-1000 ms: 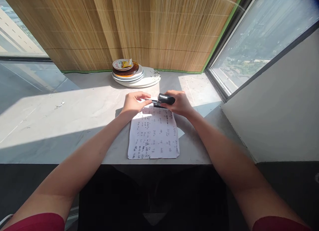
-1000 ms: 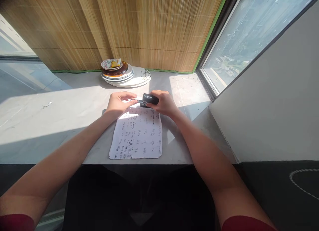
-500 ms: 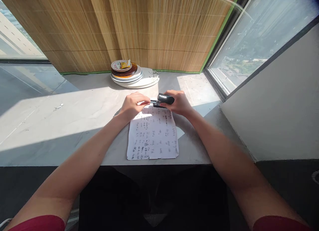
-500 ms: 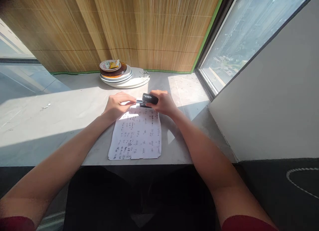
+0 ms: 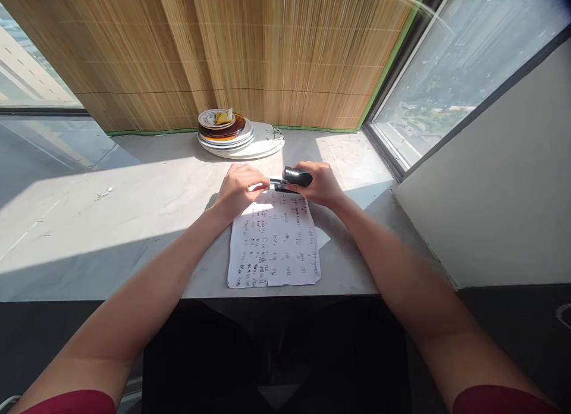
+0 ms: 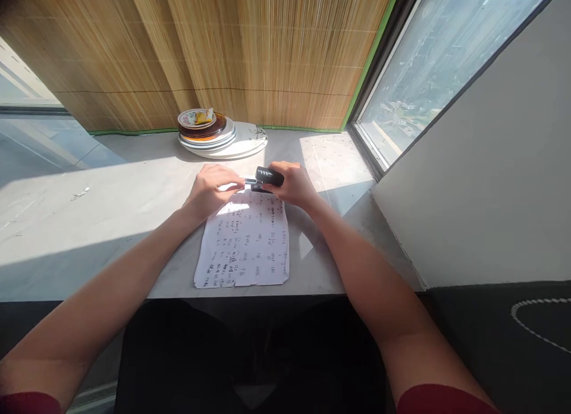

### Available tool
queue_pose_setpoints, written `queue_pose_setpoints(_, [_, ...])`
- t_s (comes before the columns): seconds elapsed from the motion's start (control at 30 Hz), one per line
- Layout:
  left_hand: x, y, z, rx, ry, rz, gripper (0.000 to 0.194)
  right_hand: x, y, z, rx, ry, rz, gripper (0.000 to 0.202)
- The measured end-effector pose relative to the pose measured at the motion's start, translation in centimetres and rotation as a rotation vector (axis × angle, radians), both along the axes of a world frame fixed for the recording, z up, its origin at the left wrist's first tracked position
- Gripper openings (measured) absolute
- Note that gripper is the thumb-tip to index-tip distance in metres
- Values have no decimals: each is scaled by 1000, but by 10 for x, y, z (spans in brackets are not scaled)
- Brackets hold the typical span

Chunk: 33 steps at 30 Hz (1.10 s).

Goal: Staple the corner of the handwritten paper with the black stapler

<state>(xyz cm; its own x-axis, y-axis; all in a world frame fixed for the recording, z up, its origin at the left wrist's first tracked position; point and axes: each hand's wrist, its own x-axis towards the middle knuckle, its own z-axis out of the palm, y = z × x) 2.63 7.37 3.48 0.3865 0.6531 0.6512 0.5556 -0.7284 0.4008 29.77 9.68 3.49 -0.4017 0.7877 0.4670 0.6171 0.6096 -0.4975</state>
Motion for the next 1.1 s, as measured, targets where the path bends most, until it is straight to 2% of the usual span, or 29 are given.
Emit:
queue_pose_setpoints(0.1, [4,-7,4,-102,-137,57,4,0,0,1,-11,-5,2,23])
queue_pose_setpoints(0.2, [7,-11,7,-237,-250,90,8,-1,-2,3,-39,-33,26,23])
queue_pose_setpoints(0.43, [7,-8,7,-413,-238,41,8,-3,-7,9,-56,-67,44,21])
queue_pose_setpoints(0.83, [7,-10,10,-466,-271,-14,11,-1,-8,10,-75,-46,72,20])
queue_pose_setpoints(1.0, [2,-7,9,-376,-207,-41,7,5,-4,7,-91,16,122,22])
queue_pose_setpoints(1.1, [-1,-8,12,-352,-199,-46,12,15,0,9,-116,61,130,29])
